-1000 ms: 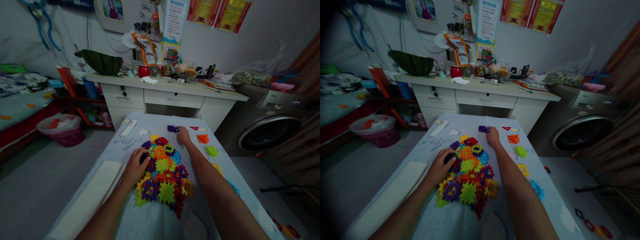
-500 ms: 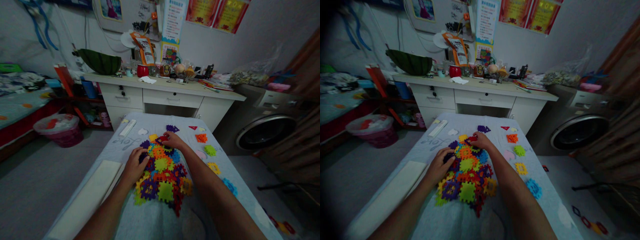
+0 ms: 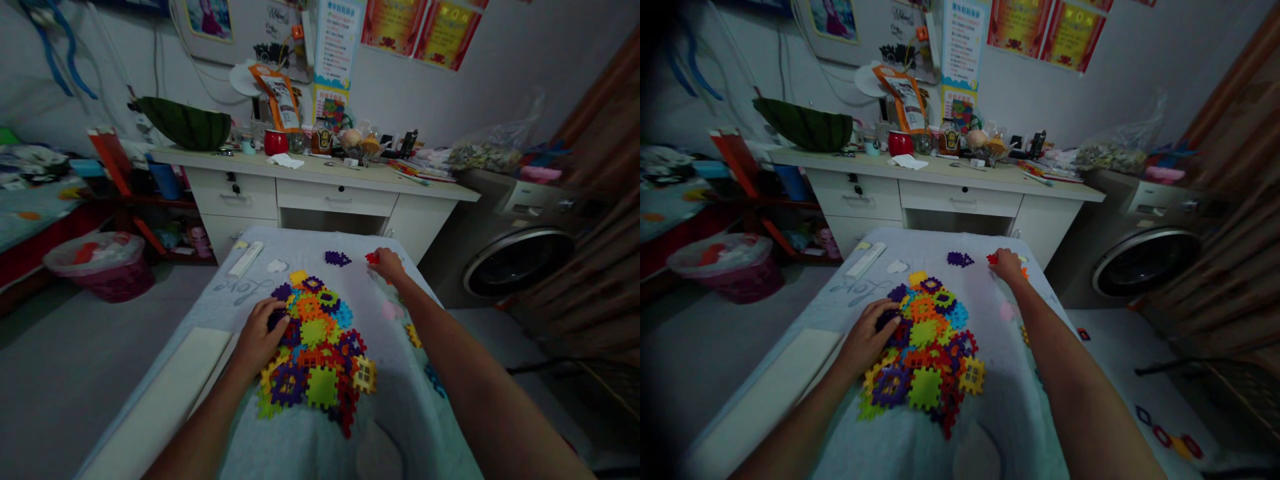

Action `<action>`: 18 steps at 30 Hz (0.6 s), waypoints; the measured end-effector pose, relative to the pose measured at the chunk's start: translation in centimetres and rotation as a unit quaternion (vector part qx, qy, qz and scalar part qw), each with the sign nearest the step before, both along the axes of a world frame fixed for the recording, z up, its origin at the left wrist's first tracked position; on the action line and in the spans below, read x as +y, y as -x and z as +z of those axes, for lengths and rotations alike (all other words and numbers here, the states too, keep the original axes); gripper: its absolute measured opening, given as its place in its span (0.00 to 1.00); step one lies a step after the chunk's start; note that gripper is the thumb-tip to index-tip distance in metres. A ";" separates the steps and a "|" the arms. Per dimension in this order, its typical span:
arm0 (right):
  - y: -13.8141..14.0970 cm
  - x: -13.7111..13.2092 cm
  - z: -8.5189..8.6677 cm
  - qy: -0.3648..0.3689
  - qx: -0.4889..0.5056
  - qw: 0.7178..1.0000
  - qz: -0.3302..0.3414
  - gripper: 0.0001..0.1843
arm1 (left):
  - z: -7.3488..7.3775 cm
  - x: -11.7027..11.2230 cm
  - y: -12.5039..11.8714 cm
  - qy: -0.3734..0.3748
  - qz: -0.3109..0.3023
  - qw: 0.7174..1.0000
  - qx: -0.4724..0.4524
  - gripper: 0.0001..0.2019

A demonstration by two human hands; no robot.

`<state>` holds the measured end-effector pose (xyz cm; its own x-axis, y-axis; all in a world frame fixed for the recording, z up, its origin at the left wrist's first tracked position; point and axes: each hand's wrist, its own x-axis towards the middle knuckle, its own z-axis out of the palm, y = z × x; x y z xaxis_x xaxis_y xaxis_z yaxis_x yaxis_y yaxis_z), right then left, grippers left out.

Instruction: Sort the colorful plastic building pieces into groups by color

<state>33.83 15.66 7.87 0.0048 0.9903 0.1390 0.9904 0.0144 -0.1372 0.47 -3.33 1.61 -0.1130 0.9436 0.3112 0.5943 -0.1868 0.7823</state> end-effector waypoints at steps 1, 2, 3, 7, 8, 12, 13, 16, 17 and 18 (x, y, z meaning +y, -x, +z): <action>-0.4 0.5 0.1 0.015 -0.018 1.000 -0.017 0.18 | 0.0 0.0 0.0 0.001 0.002 1.000 0.001 0.16; -0.7 1.0 0.2 0.029 -0.032 0.999 -0.030 0.18 | 0.0 0.0 0.0 0.001 0.003 1.000 0.001 0.16; -1.0 1.5 0.3 0.041 -0.041 0.998 -0.039 0.18 | 0.0 0.0 0.0 0.002 0.004 1.000 0.002 0.16; -1.6 3.2 0.4 0.042 -0.045 0.995 -0.072 0.18 | 0.1 0.0 0.1 0.008 0.002 1.000 0.006 0.17; -1.7 3.5 0.3 0.031 -0.042 0.995 -0.082 0.18 | 0.1 -0.1 0.1 0.008 0.001 1.000 0.007 0.17; -2.0 3.7 -0.4 0.024 -0.020 0.995 -0.096 0.17 | 0.0 0.0 0.1 0.007 -0.001 1.000 0.007 0.17; -2.0 3.6 -0.6 0.036 -0.017 0.995 -0.088 0.16 | 0.0 0.0 0.1 0.006 0.000 1.000 0.006 0.17; -2.0 2.8 -1.0 0.067 -0.013 0.996 -0.059 0.13 | -0.1 0.1 0.1 0.001 0.003 1.000 0.004 0.16; -2.0 2.4 -1.0 0.070 -0.010 0.996 -0.053 0.13 | -0.1 0.1 0.1 -0.001 0.003 1.000 0.003 0.16; -1.9 2.1 -0.8 0.071 -0.007 0.996 -0.045 0.14 | -0.1 0.1 0.1 -0.003 0.002 1.000 0.002 0.16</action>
